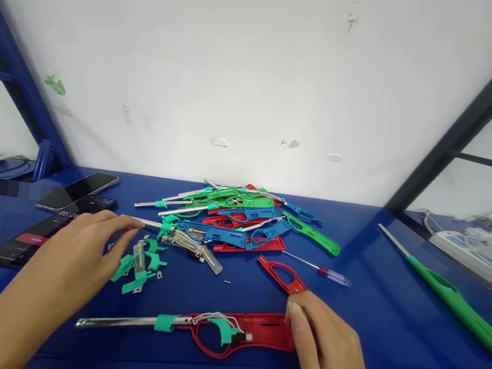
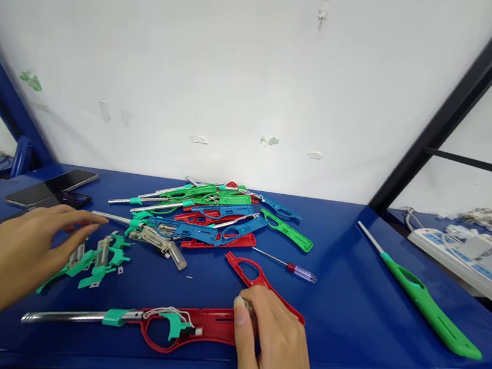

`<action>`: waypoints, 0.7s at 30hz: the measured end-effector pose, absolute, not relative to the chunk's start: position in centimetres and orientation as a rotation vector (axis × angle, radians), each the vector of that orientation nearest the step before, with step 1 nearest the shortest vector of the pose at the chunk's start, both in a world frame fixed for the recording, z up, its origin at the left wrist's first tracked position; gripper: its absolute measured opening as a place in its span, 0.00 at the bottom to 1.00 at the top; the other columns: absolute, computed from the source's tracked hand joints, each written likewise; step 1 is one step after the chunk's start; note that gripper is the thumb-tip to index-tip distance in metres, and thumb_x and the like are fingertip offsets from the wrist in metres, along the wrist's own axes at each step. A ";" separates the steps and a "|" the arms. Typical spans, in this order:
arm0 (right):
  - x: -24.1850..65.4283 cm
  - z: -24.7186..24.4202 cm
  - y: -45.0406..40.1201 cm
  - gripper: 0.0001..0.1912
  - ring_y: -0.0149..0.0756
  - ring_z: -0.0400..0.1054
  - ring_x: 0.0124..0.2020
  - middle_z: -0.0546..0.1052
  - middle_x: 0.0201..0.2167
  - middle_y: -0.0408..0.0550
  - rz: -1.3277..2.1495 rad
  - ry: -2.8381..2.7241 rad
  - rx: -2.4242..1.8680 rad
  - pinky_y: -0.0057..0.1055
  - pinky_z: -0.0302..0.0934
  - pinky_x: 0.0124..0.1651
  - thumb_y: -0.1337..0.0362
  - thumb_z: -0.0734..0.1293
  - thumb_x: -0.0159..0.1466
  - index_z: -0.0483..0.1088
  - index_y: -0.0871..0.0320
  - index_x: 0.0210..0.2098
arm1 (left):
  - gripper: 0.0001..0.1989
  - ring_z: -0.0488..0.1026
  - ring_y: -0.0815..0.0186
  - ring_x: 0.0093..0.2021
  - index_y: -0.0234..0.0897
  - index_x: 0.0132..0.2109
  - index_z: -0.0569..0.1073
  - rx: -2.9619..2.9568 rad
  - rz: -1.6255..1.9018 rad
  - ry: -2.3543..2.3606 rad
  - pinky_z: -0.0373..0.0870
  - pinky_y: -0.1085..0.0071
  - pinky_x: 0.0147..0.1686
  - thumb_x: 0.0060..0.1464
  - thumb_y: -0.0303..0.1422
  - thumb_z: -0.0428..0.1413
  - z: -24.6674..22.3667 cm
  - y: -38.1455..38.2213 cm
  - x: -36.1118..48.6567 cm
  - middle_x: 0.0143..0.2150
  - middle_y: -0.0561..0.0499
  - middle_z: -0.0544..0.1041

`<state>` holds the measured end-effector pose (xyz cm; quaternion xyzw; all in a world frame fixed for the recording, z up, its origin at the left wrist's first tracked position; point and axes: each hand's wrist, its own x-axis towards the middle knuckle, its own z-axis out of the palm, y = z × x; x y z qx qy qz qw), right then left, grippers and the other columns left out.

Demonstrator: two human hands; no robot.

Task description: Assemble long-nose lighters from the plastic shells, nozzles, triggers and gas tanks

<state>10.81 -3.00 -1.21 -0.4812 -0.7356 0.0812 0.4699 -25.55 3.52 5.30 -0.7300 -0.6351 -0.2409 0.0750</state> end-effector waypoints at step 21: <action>10.1 -1.2 -3.3 0.17 0.36 0.70 0.25 0.76 0.27 0.40 0.039 -1.773 -1.363 0.30 0.64 0.31 0.47 0.65 0.78 0.72 0.51 0.39 | 0.19 0.77 0.50 0.47 0.49 0.41 0.87 -2.446 -0.876 -1.691 0.76 0.55 0.49 0.69 0.51 0.56 0.4 2.4 -25.1 0.47 0.45 0.83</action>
